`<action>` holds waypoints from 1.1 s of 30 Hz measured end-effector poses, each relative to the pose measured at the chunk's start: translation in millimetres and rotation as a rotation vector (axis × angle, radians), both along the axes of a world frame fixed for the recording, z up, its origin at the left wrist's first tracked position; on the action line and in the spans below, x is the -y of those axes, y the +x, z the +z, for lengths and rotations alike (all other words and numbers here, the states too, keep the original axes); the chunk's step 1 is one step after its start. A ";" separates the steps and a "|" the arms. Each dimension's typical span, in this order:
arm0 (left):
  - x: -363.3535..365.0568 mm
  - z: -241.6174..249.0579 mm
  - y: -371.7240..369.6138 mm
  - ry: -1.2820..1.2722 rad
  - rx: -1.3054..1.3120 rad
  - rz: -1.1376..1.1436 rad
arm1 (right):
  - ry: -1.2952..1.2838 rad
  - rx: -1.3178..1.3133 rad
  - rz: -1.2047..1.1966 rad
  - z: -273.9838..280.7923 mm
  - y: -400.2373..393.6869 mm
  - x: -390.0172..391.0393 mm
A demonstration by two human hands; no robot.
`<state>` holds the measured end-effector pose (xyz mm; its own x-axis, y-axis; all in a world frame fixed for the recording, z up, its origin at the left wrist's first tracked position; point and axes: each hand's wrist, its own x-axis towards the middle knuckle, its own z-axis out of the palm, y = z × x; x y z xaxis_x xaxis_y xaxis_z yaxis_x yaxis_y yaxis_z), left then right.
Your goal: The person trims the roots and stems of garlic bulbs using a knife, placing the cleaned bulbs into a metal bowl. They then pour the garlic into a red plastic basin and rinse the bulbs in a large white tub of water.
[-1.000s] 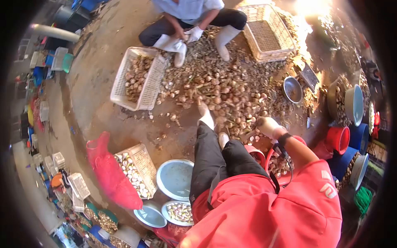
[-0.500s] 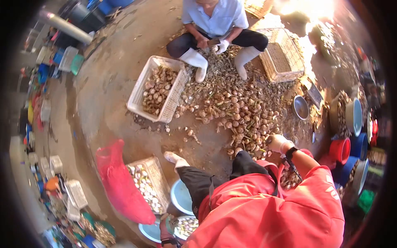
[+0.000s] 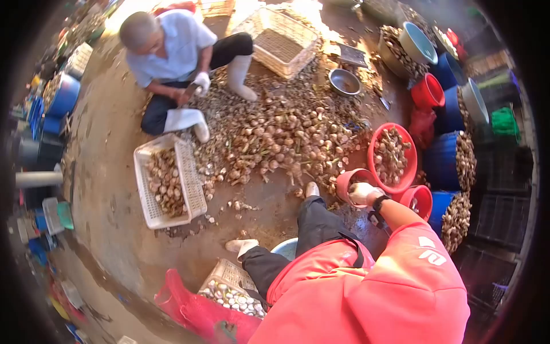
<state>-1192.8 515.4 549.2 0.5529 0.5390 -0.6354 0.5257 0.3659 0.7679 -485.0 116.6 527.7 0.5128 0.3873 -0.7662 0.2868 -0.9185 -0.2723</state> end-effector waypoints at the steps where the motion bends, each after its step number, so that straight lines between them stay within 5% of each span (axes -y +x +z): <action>1: -2.8 0.7 21.5 0.006 0.000 -0.025 | -0.050 -0.019 -0.107 37.6 6.3 3.4; 4: -18.0 13.3 133.3 -0.258 0.011 0.005 | -0.169 -0.024 -0.458 39.8 11.3 85.1; 6: 12.0 14.2 221.0 -0.254 -0.429 0.113 | -0.117 0.061 -0.532 42.4 12.4 133.0; 8: 43.0 37.8 294.0 -0.322 -0.470 0.098 | -0.137 0.034 -0.599 49.9 14.5 164.0; 13: 41.4 57.5 337.1 -0.388 -0.602 0.103 | -0.075 -0.028 -0.683 29.7 -12.6 199.1; 14: 9.8 27.3 308.1 -0.688 -0.529 0.239 | -0.062 -0.036 -0.731 33.3 -18.4 194.1; 19: -6.1 59.7 407.5 -0.342 -0.646 -0.077 | 0.007 -0.160 -1.036 59.3 -61.4 179.0; 22: -38.3 48.8 479.9 -0.233 -0.716 -0.370 | -0.001 -0.104 -0.972 63.1 -98.4 182.9; 28: -92.1 4.5 605.2 -0.121 -0.552 -0.492 | -0.070 -0.121 -1.164 81.1 -116.7 143.8; 33: -134.2 10.6 614.0 -0.044 -0.600 -0.485 | 0.017 -0.087 -1.081 78.0 -93.3 100.7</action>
<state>-578.8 649.6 559.8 0.2749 0.2914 -0.9162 0.9567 0.0121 0.2908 -578.3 15.9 605.6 0.5333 -0.2260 -0.8152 -0.6929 -0.6694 -0.2678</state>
